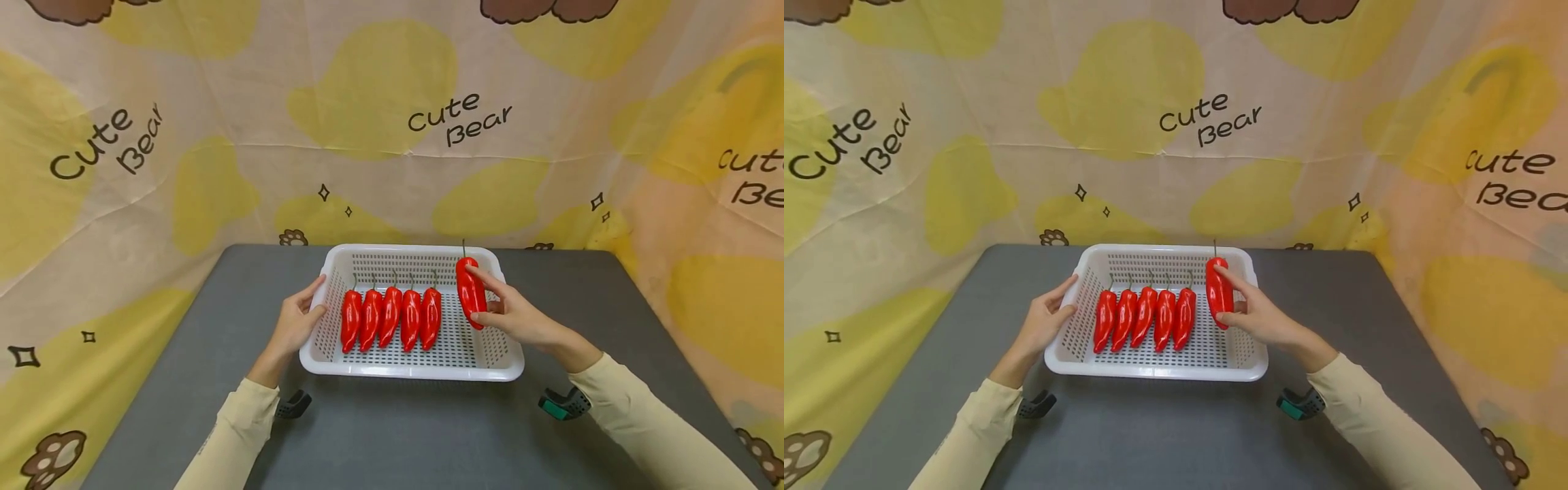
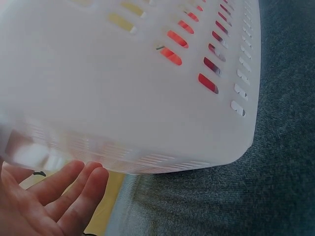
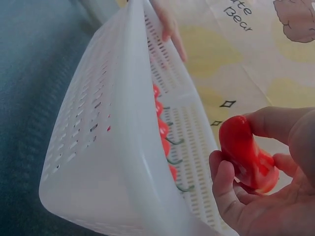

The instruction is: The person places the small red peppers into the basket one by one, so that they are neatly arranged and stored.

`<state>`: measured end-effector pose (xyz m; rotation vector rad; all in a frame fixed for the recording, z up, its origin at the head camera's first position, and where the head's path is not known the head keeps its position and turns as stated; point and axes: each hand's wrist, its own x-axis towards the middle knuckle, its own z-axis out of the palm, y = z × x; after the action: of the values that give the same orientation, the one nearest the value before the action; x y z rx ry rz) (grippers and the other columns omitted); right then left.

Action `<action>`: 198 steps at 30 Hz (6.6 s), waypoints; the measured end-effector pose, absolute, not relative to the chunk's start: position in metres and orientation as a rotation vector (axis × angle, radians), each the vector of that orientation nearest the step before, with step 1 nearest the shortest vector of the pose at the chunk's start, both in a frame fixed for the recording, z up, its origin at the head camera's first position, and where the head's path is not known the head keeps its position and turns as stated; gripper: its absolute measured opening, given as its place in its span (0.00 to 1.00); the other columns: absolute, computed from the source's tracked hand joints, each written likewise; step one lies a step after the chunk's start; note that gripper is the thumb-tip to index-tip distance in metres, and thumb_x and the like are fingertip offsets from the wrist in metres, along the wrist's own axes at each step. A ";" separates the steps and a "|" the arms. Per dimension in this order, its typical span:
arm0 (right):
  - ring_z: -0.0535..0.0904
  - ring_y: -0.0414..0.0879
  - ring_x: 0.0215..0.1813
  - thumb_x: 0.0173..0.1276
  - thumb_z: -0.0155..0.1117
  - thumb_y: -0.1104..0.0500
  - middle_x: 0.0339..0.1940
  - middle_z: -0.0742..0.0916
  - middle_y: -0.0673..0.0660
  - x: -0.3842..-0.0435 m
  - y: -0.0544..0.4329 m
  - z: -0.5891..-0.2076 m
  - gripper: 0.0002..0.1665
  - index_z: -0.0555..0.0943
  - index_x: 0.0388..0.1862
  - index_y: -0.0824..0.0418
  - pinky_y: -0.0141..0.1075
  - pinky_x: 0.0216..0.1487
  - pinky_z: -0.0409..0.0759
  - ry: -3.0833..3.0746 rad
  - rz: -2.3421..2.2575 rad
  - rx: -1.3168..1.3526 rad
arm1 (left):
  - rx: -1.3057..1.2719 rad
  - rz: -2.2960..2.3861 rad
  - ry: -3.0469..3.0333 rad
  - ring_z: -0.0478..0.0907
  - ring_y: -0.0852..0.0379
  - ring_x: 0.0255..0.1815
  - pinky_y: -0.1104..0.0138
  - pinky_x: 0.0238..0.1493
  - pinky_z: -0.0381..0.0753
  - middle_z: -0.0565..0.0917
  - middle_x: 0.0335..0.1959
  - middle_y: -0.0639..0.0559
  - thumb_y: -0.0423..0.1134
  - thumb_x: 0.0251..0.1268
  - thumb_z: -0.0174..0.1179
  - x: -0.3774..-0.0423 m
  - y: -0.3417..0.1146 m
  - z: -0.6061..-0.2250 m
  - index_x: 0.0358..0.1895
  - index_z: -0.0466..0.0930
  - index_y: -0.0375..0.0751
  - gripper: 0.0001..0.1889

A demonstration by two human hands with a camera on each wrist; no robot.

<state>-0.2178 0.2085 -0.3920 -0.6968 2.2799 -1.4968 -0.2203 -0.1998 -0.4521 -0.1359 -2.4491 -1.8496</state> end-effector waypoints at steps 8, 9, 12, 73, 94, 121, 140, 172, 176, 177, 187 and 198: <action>0.84 0.55 0.49 0.70 0.64 0.64 0.75 0.64 0.73 -0.219 0.201 -0.393 0.52 0.46 0.85 0.55 0.50 0.52 0.87 2.308 -1.477 -0.644 | -0.159 -1.867 -2.428 0.75 0.33 0.64 0.46 0.61 0.78 0.70 0.73 0.30 0.25 0.69 0.51 -0.220 -0.200 -0.454 0.76 0.64 0.37 0.31; 0.84 0.55 0.49 0.70 0.64 0.65 0.75 0.63 0.73 -0.220 0.200 -0.393 0.52 0.46 0.85 0.55 0.48 0.52 0.87 2.306 -1.478 -0.640 | -0.157 -1.871 -2.430 0.75 0.33 0.65 0.47 0.61 0.78 0.70 0.73 0.30 0.25 0.69 0.51 -0.220 -0.200 -0.454 0.76 0.64 0.37 0.31; 0.83 0.55 0.50 0.70 0.63 0.65 0.76 0.62 0.73 -0.220 0.200 -0.394 0.52 0.46 0.84 0.56 0.45 0.52 0.88 2.309 -1.469 -0.632 | -0.155 -1.882 -2.436 0.75 0.32 0.65 0.46 0.61 0.78 0.69 0.73 0.30 0.25 0.69 0.51 -0.220 -0.200 -0.454 0.76 0.63 0.37 0.31; 0.80 0.54 0.45 0.65 0.70 0.59 0.67 0.68 0.73 -0.225 0.177 -0.409 0.51 0.55 0.81 0.63 0.44 0.48 0.88 2.571 -1.215 -0.590 | -0.146 -1.858 -2.463 0.75 0.30 0.65 0.44 0.58 0.80 0.69 0.73 0.30 0.27 0.71 0.51 -0.221 -0.200 -0.453 0.77 0.62 0.40 0.31; 0.70 0.59 0.58 0.63 0.73 0.56 0.66 0.73 0.72 -0.230 0.172 -0.407 0.50 0.60 0.80 0.63 0.47 0.52 0.86 2.583 -0.990 -0.576 | -0.128 -1.881 -2.472 0.75 0.33 0.66 0.44 0.60 0.79 0.70 0.74 0.33 0.27 0.70 0.51 -0.223 -0.201 -0.454 0.77 0.63 0.43 0.32; 0.66 0.63 0.65 0.59 0.76 0.58 0.69 0.69 0.74 -0.240 0.161 -0.411 0.53 0.60 0.79 0.66 0.53 0.63 0.80 2.574 -0.749 -0.533 | -0.144 -1.836 -2.501 0.76 0.31 0.64 0.44 0.58 0.80 0.70 0.73 0.32 0.28 0.71 0.52 -0.228 -0.201 -0.450 0.78 0.62 0.43 0.32; 0.55 0.68 0.79 0.63 0.73 0.53 0.80 0.59 0.75 -0.236 0.156 -0.427 0.59 0.49 0.82 0.68 0.64 0.78 0.59 2.499 -0.730 -0.489 | -0.169 -1.840 -2.473 0.77 0.34 0.63 0.48 0.57 0.83 0.71 0.72 0.31 0.26 0.70 0.51 -0.222 -0.202 -0.452 0.76 0.64 0.39 0.31; 0.58 0.70 0.78 0.66 0.69 0.45 0.81 0.57 0.75 -0.235 0.154 -0.431 0.57 0.50 0.83 0.63 0.69 0.75 0.62 2.502 -0.758 -0.451 | -0.199 -1.823 -2.467 0.78 0.30 0.62 0.47 0.55 0.82 0.71 0.71 0.29 0.27 0.70 0.51 -0.221 -0.202 -0.456 0.77 0.63 0.37 0.31; 0.58 0.71 0.78 0.66 0.68 0.46 0.81 0.56 0.76 -0.236 0.155 -0.431 0.56 0.50 0.83 0.65 0.69 0.75 0.62 2.502 -0.763 -0.462 | -0.182 -1.822 -2.465 0.78 0.31 0.60 0.48 0.54 0.83 0.72 0.71 0.29 0.27 0.70 0.51 -0.221 -0.203 -0.455 0.76 0.63 0.38 0.31; 0.58 0.71 0.78 0.66 0.68 0.46 0.81 0.56 0.76 -0.237 0.155 -0.431 0.56 0.51 0.82 0.65 0.69 0.75 0.62 2.502 -0.767 -0.464 | -0.182 -1.826 -2.463 0.78 0.31 0.60 0.48 0.54 0.83 0.72 0.71 0.29 0.27 0.70 0.51 -0.221 -0.202 -0.454 0.76 0.63 0.38 0.31; 0.56 0.72 0.79 0.66 0.68 0.48 0.80 0.58 0.76 -0.235 0.155 -0.427 0.53 0.54 0.81 0.66 0.72 0.73 0.61 2.501 -0.802 -0.476 | -0.185 -1.862 -2.447 0.78 0.30 0.61 0.46 0.54 0.82 0.72 0.71 0.28 0.25 0.70 0.51 -0.222 -0.202 -0.455 0.76 0.63 0.37 0.31; 0.59 0.70 0.78 0.66 0.68 0.47 0.78 0.64 0.73 -0.237 0.154 -0.430 0.51 0.57 0.80 0.63 0.71 0.73 0.64 2.518 -0.772 -0.468 | -0.181 -1.855 -2.447 0.78 0.30 0.61 0.45 0.55 0.82 0.72 0.71 0.28 0.25 0.70 0.51 -0.223 -0.202 -0.455 0.76 0.64 0.37 0.31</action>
<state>-0.2370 0.1544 -0.4303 -0.4680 2.5185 -0.7722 -0.2229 -0.2025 -0.4555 -0.1813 -2.4470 -1.8555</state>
